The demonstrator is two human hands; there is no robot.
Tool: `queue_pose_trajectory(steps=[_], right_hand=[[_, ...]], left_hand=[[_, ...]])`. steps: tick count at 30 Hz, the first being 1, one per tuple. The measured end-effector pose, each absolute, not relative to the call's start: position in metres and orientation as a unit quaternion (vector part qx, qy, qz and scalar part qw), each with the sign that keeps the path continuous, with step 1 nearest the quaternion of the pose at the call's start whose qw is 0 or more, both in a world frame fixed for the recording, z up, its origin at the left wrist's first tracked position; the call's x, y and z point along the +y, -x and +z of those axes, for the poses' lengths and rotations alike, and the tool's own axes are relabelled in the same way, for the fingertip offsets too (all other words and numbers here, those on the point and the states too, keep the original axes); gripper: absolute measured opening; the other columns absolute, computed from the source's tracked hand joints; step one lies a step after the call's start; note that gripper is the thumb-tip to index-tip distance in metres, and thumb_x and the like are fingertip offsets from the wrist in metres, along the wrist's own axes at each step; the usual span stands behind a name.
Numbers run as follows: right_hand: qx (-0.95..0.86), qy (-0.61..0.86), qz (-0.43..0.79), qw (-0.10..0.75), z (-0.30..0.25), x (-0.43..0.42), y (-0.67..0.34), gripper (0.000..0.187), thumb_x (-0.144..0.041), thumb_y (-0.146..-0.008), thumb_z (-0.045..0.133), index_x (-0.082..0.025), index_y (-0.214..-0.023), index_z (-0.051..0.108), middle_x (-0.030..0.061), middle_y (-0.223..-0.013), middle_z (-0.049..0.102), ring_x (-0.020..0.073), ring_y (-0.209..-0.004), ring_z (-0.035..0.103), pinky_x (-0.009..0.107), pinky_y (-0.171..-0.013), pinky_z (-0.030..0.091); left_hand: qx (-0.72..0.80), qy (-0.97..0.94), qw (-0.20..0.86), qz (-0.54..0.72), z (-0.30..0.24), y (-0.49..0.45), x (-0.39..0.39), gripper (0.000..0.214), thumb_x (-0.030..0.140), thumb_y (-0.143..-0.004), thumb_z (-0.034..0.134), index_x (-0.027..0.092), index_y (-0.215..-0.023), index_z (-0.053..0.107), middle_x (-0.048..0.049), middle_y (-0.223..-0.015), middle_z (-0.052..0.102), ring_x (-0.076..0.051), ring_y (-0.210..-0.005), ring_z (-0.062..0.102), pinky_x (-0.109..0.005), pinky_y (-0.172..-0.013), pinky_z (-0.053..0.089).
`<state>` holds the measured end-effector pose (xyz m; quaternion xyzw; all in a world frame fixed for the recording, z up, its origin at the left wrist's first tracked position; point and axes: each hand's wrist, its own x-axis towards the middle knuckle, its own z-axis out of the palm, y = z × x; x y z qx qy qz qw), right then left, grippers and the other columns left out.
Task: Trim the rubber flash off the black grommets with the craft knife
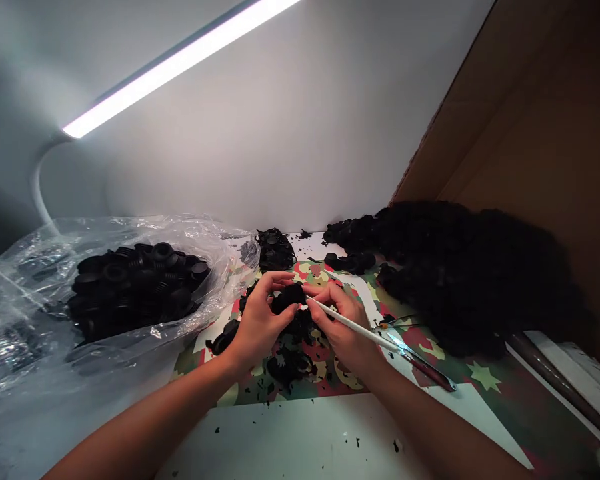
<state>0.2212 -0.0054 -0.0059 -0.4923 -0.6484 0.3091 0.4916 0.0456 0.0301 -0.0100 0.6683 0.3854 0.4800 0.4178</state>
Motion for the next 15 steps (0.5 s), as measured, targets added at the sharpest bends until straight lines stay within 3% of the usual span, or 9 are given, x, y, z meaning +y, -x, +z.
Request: queue_pose_trajectory(steps=[5,10,15], right_hand=[[-0.700,0.490,0.219,0.471,-0.006,-0.010,-0.217,0.013,-0.027,-0.099,0.055,-0.023,-0.088,0.060,0.0025,-0.116,0.074,0.0200,-0.101,0.071,0.031,-0.083,0.052],[-0.762,0.454,0.069,0.456,-0.010,-0.012,-0.210,0.014,-0.016,-0.101,0.048,-0.022,-0.096,0.060,0.0057,-0.105,0.074,0.0213,-0.093,0.068,0.036,-0.084,0.050],[-0.754,0.497,0.018,0.429,-0.012,-0.003,-0.210,0.012,-0.013,-0.101,0.046,-0.019,-0.102,0.057,0.0064,-0.094,0.071,0.0219,-0.087,0.066,0.036,-0.080,0.050]], left_hand=[[0.419,-0.694,0.357,0.464,-0.011,-0.049,0.027,0.041,0.013,-0.081,0.068,0.023,-0.120,0.060,-0.0051,-0.117,0.065,-0.021,-0.109,0.061,-0.034,-0.091,0.049],[0.434,-0.704,0.339,0.450,-0.008,-0.049,0.024,0.049,0.002,-0.075,0.065,0.026,-0.117,0.063,-0.0014,-0.108,0.069,-0.020,-0.106,0.064,-0.031,-0.087,0.047],[0.451,-0.636,0.399,0.482,-0.007,-0.049,0.027,0.046,0.013,-0.072,0.076,0.024,-0.115,0.064,0.0002,-0.091,0.066,-0.019,-0.087,0.064,-0.032,-0.083,0.048]])
